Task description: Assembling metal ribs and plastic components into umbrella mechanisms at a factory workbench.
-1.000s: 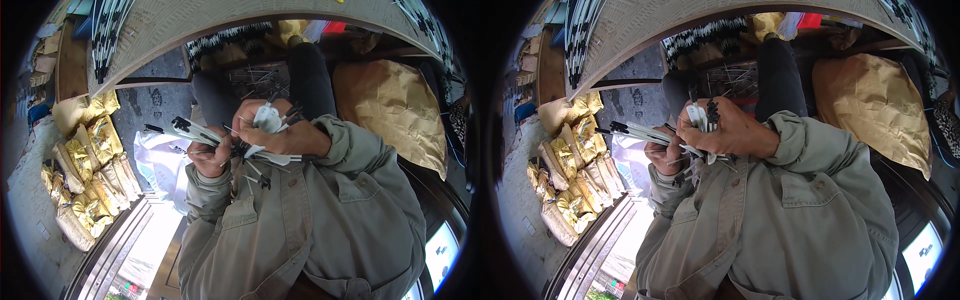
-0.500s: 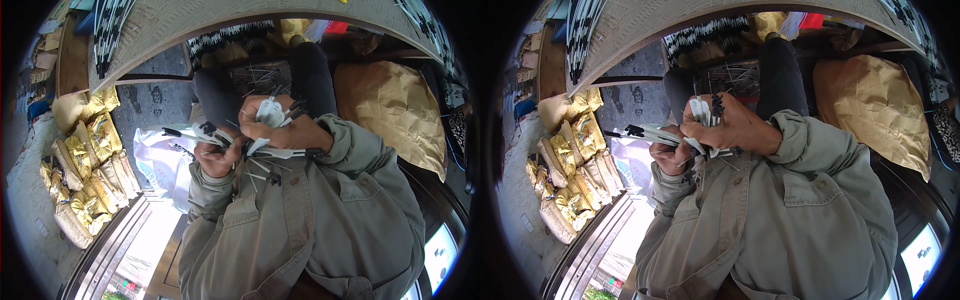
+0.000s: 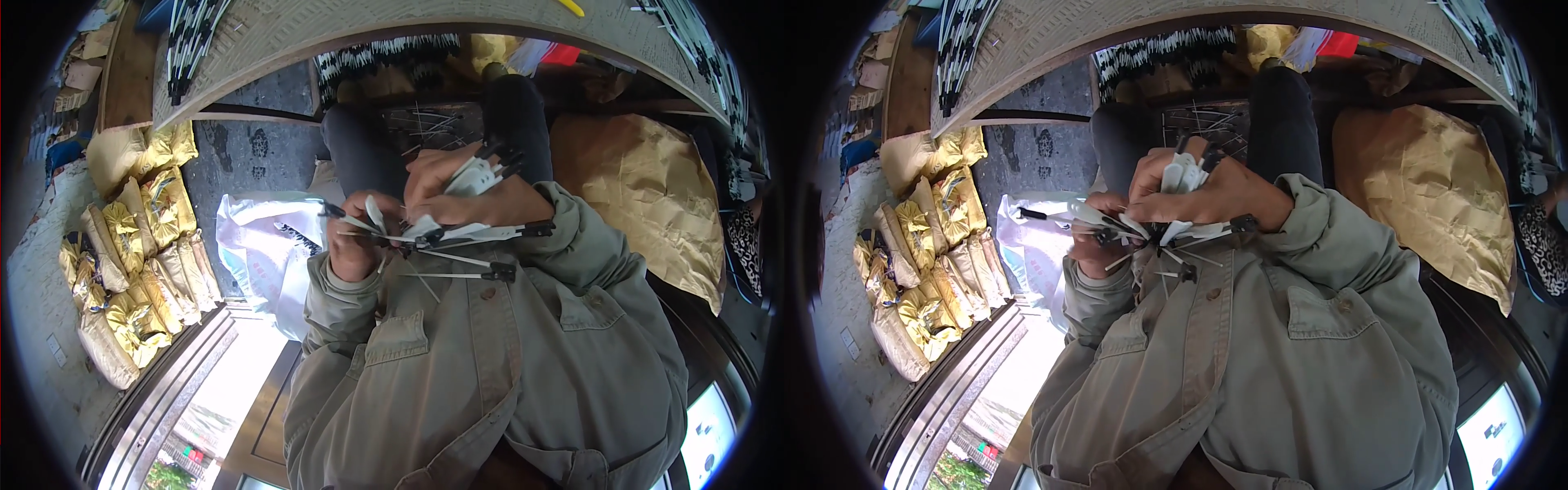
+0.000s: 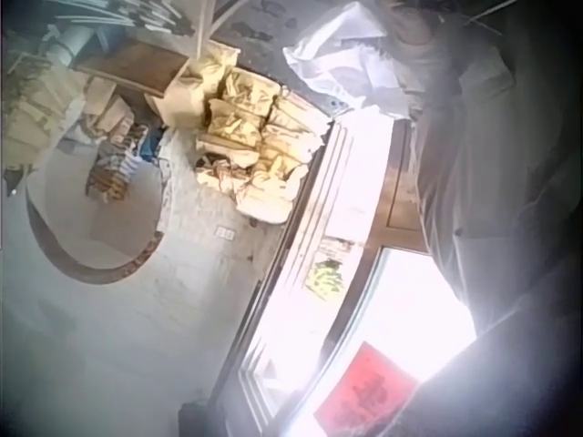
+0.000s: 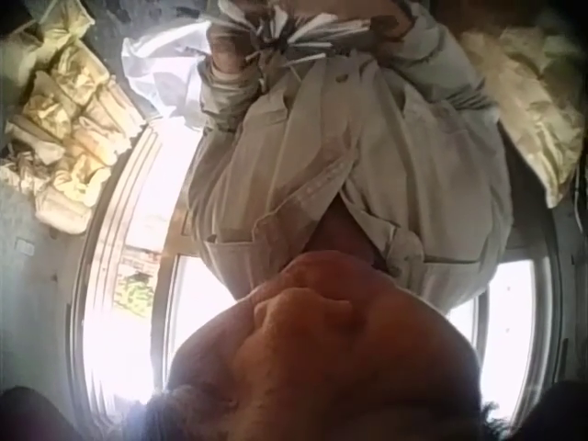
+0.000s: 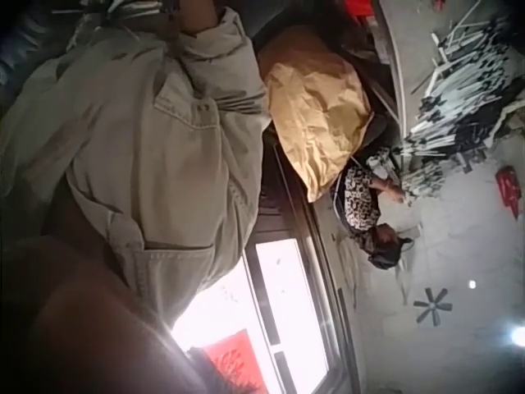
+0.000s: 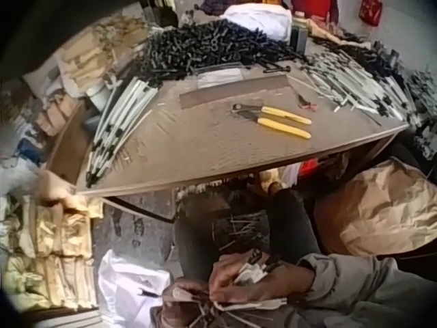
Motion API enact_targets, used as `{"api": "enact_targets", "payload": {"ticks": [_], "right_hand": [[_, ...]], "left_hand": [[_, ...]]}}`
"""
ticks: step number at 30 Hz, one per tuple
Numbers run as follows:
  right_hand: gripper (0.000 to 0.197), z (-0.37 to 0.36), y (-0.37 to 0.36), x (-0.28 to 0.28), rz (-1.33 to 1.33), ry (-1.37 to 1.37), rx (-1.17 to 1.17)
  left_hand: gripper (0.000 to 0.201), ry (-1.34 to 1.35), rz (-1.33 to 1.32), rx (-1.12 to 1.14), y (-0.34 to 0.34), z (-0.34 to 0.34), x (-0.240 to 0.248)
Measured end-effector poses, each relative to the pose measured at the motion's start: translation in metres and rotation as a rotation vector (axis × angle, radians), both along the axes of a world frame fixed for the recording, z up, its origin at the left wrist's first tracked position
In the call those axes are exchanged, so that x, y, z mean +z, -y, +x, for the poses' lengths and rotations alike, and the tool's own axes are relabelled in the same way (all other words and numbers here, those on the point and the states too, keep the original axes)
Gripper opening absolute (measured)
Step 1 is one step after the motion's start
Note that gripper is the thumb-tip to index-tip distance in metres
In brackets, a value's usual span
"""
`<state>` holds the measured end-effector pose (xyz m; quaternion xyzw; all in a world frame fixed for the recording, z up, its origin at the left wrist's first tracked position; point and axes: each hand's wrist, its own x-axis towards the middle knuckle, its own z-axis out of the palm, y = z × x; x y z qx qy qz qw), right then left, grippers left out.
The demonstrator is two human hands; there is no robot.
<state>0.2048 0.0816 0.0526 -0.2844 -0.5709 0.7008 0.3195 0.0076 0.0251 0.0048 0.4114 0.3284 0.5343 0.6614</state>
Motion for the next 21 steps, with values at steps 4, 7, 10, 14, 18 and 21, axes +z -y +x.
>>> {"api": "enact_targets", "payload": {"ticks": [4, 7, 10, 14, 18, 21], "right_hand": [[0.012, 0.003, -0.002, -0.003, 0.178, -0.149, 0.166], [0.009, 0.005, 0.0, -0.005, 0.24, -0.241, 0.332], [0.011, 0.004, -0.002, -0.008, 0.279, -0.315, 0.413], [0.014, 0.003, -0.003, -0.004, 0.359, -0.281, 0.46], [0.014, 0.002, -0.002, -0.004, 0.294, -0.254, 0.359], [0.014, -0.001, 0.005, -0.002, 0.267, -0.12, 0.216]], "left_hand": [[0.045, 0.101, -0.028, 0.019, -0.01, -0.016, -0.009], [0.036, 0.058, 0.012, 0.06, -0.012, -0.02, -0.009], [0.033, -0.094, -0.046, 0.148, -0.016, -0.028, -0.012], [0.026, -0.015, -0.219, 0.301, -0.029, -0.045, -0.02], [0.018, -0.042, -0.011, 0.118, -0.019, -0.045, -0.013], [0.014, -0.374, -0.018, 0.039, -0.005, -0.02, 0.014]]}}
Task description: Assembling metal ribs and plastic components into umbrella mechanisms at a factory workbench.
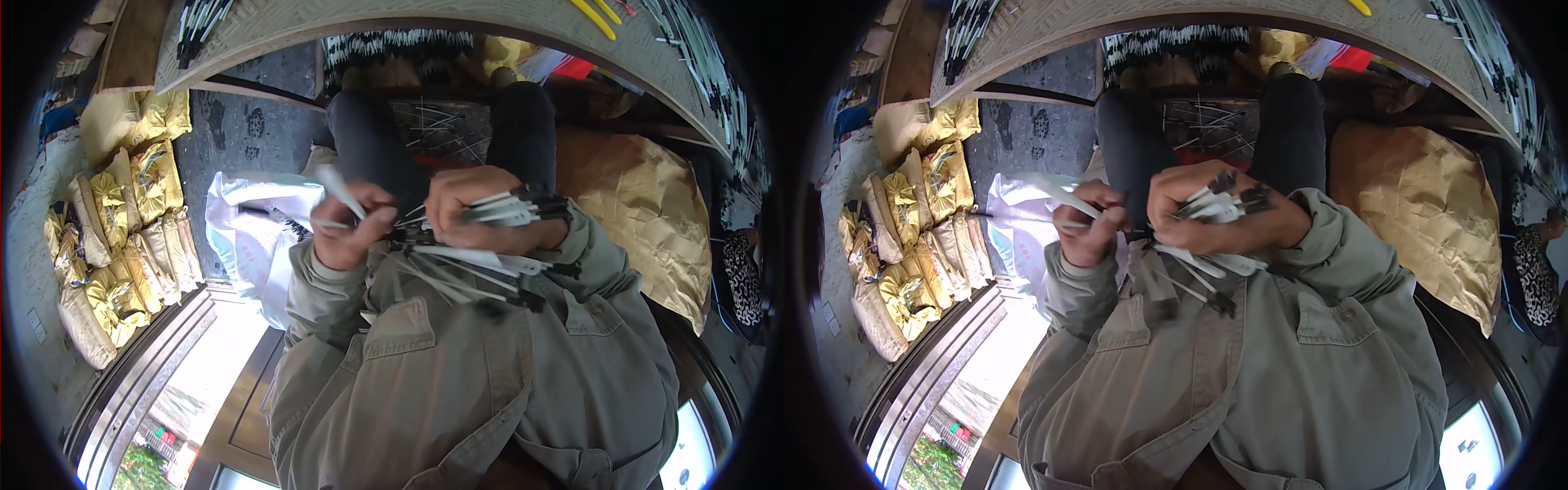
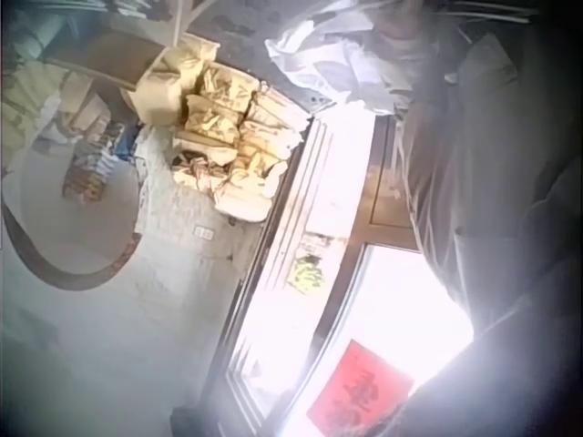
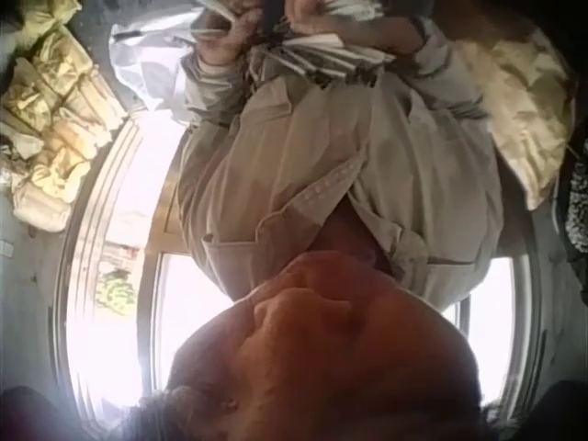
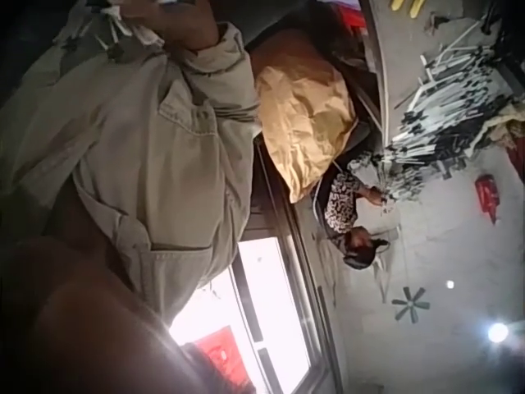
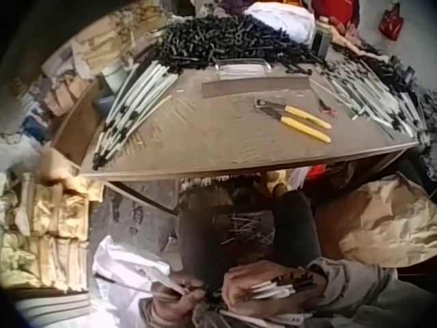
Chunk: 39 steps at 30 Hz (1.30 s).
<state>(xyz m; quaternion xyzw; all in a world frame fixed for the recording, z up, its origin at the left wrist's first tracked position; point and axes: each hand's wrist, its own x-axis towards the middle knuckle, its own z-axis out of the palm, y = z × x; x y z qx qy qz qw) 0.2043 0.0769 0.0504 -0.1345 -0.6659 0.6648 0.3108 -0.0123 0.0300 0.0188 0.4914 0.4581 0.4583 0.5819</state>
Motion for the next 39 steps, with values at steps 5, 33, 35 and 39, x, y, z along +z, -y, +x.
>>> {"api": "enact_targets", "payload": {"ticks": [5, 33, 35, 39], "right_hand": [[0.013, -0.002, 0.007, 0.007, -0.201, 0.177, -0.217], [0.02, -0.015, -0.022, 0.038, -0.242, 0.171, -0.431], [0.022, -0.02, -0.025, 0.038, -0.213, 0.298, -0.405], [0.043, -0.021, -0.03, 0.027, -0.295, 0.399, -0.16]], "left_hand": [[0.021, -0.134, 0.197, 0.017, 0.009, 0.016, 0.003], [0.017, 0.443, -0.055, -0.233, -0.031, 0.024, 0.004], [0.027, 0.649, -0.055, -0.235, -0.033, 0.019, -0.015], [0.033, 0.587, -0.165, -0.417, -0.028, -0.011, -0.059]]}}
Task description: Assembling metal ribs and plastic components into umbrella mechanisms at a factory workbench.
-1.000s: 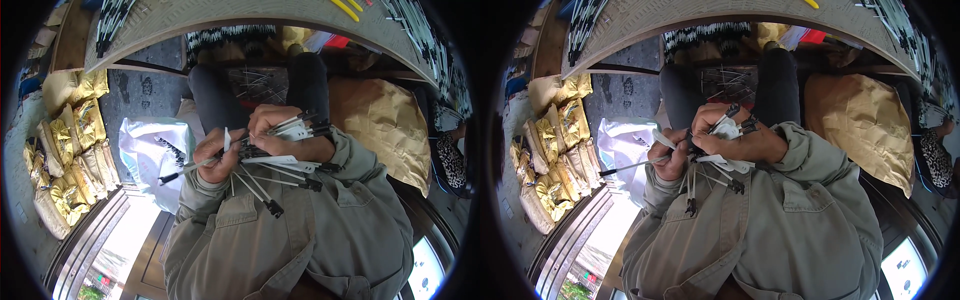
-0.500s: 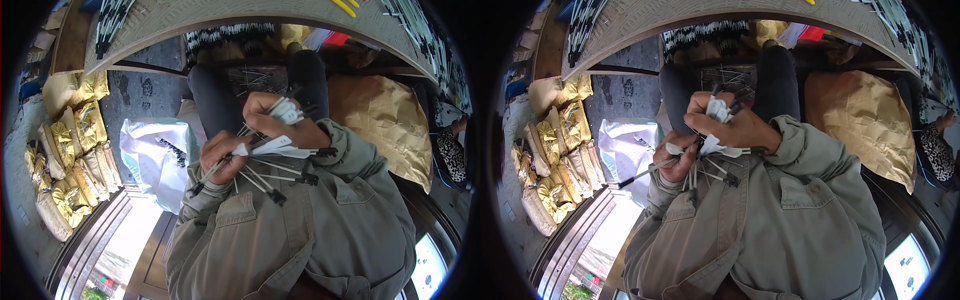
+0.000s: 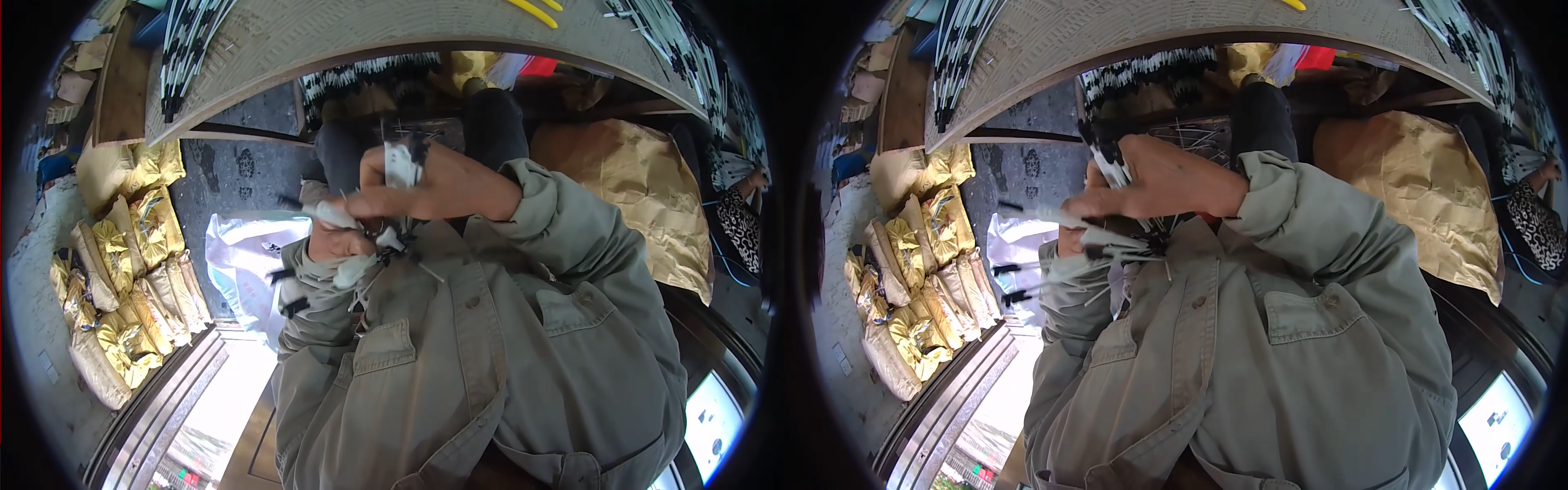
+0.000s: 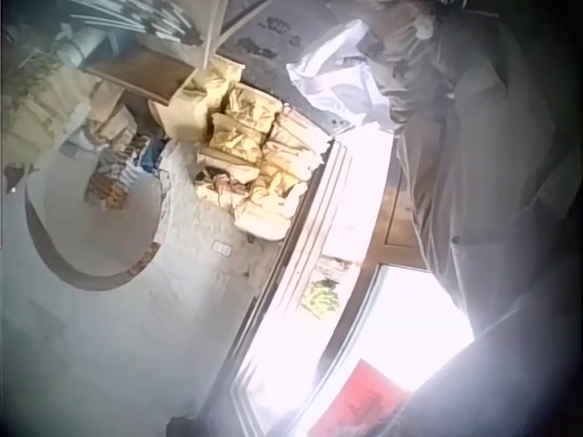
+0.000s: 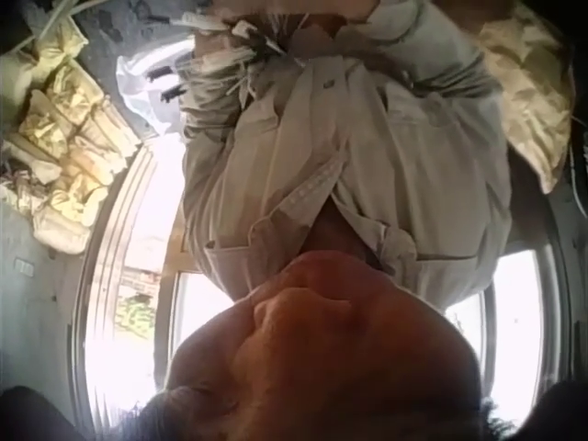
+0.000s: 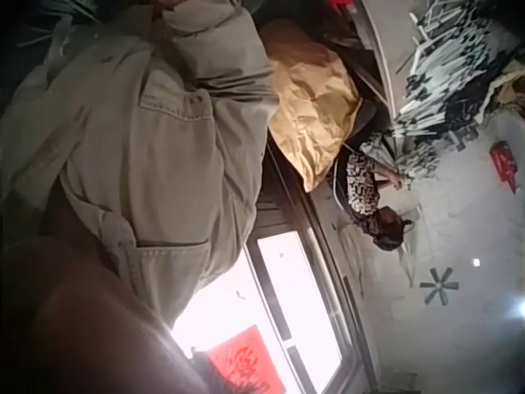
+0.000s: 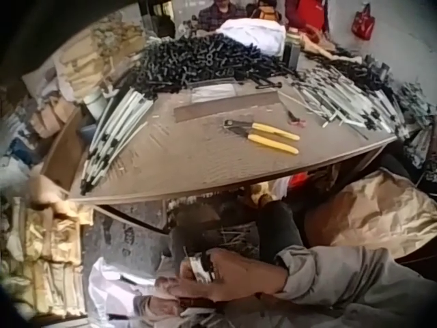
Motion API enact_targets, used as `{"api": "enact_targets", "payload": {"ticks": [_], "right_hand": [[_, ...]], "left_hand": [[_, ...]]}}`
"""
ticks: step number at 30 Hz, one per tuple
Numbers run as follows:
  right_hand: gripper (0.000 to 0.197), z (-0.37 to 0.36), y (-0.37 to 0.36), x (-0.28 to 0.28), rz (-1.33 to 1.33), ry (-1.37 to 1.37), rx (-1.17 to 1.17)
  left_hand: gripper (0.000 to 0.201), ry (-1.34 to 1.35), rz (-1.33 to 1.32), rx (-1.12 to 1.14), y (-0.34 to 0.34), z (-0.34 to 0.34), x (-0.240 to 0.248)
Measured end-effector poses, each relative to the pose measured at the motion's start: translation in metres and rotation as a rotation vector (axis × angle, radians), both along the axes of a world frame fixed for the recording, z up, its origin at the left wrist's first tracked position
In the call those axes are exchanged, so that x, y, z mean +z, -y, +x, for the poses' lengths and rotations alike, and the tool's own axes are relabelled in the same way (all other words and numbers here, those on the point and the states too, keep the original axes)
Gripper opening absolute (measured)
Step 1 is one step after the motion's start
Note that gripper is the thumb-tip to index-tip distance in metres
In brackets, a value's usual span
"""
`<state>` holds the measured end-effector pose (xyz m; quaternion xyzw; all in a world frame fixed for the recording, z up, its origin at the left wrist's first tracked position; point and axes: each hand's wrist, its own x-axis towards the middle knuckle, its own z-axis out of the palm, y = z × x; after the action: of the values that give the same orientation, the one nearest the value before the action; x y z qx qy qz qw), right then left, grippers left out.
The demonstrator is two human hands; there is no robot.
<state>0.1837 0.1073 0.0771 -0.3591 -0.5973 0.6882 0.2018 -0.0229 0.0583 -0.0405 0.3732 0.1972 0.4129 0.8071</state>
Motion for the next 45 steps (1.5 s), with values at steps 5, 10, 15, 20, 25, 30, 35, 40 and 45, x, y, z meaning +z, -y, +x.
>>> {"api": "enact_targets", "payload": {"ticks": [5, 10, 15, 20, 25, 30, 35, 40, 45], "right_hand": [[0.032, 0.0, 0.015, -0.009, 0.456, -0.086, 0.055], [0.027, 0.004, 0.032, -0.002, 0.678, 0.004, -0.057], [0.027, 0.008, 0.034, 0.0, 0.714, -0.05, -0.03], [0.027, 0.007, 0.037, 0.001, 0.769, -0.014, 0.003], [0.024, 0.008, 0.035, 0.002, 0.792, -0.034, 0.018], [0.021, 0.014, 0.035, -0.002, 0.766, 0.012, 0.075], [0.022, 0.01, 0.04, -0.006, 0.801, -0.065, 0.117], [0.024, 0.013, 0.037, -0.007, 0.796, -0.122, 0.087], [0.026, 0.017, 0.031, 0.001, 0.79, -0.067, 0.104]], "left_hand": [[0.019, 0.122, 0.193, 0.29, 0.015, 0.015, 0.033], [0.016, 0.095, 0.104, 0.091, 0.017, 0.007, 0.06], [0.031, 0.089, 0.109, 0.117, 0.017, 0.007, 0.056], [0.037, -0.184, 0.16, -0.008, 0.014, 0.007, 0.063], [0.04, -0.147, 0.209, -0.043, 0.012, 0.003, 0.057], [0.043, -0.177, 0.224, -0.009, 0.013, 0.007, 0.078], [0.041, -0.169, 0.193, 0.041, 0.033, 0.008, 0.064], [0.037, -0.188, 0.062, 0.059, 0.034, 0.004, 0.057], [0.037, -0.166, 0.248, 0.03, 0.021, 0.002, 0.063]]}}
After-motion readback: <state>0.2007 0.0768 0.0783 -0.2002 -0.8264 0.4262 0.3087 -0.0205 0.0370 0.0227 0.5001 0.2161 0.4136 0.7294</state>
